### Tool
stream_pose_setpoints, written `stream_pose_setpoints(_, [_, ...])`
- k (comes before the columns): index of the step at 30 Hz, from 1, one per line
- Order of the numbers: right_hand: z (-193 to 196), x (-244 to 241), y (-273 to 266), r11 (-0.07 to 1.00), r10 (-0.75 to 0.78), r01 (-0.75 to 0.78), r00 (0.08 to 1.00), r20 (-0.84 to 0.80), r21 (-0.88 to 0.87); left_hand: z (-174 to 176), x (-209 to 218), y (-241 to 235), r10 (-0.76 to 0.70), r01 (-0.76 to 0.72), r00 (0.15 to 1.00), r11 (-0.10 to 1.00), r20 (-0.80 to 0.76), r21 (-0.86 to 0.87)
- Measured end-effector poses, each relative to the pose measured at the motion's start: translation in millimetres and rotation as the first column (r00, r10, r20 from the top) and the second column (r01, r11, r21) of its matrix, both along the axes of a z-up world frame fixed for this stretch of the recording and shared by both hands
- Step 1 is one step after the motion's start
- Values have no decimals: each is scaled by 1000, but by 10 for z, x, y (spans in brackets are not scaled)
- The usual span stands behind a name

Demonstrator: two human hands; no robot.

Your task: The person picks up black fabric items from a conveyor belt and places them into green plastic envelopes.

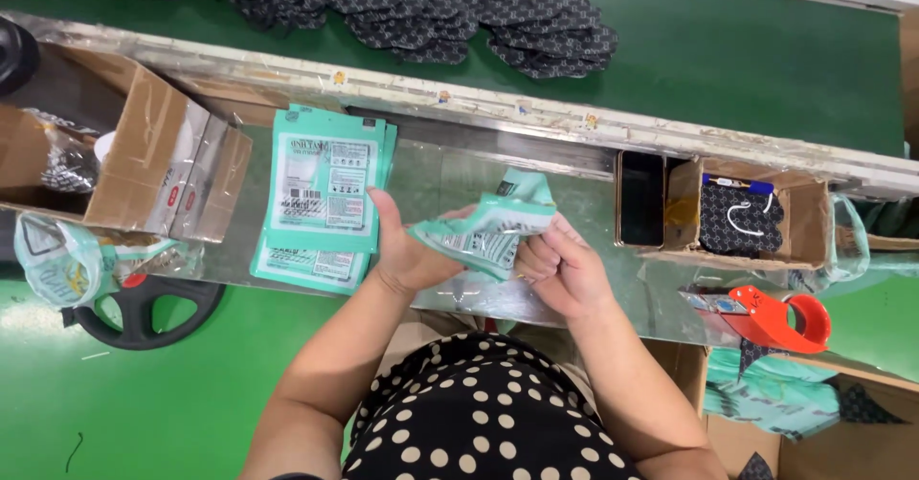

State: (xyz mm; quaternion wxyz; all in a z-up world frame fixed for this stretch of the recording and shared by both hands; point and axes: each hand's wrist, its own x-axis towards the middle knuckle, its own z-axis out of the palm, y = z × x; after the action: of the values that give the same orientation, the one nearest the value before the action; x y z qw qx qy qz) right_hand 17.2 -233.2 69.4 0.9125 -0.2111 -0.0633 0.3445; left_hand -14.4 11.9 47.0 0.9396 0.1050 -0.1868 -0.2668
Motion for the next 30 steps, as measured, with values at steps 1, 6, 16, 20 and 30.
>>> stream_pose_setpoints(1, [-14, 11, -2, 1000, -1, 1, 1000, 3, 1, -44, -6, 3, -1, 1, 1000, 1000, 3, 1])
stream_pose_setpoints(6, [226, -10, 99, 995, -96, 94, 980, 174, 16, 175, -8, -83, -63, 74, 992, 992, 112, -98])
stream_pose_setpoints(16, [-109, -4, 153, 910, -223, 271, 958, 181, -313, -15, -65, -584, 261, -543, 840, 433, 477, 720])
stream_pose_setpoints(20, [-252, 28, 99, 806, -283, 310, 950, 131, -504, -287, 19, -529, 343, -377, 903, 343, 258, 861])
stream_pose_setpoints(30, [-52, -208, -739, 983, -179, 181, 983, 34, -41, -696, 398, -205, 585, -405, 670, -227, 456, 886])
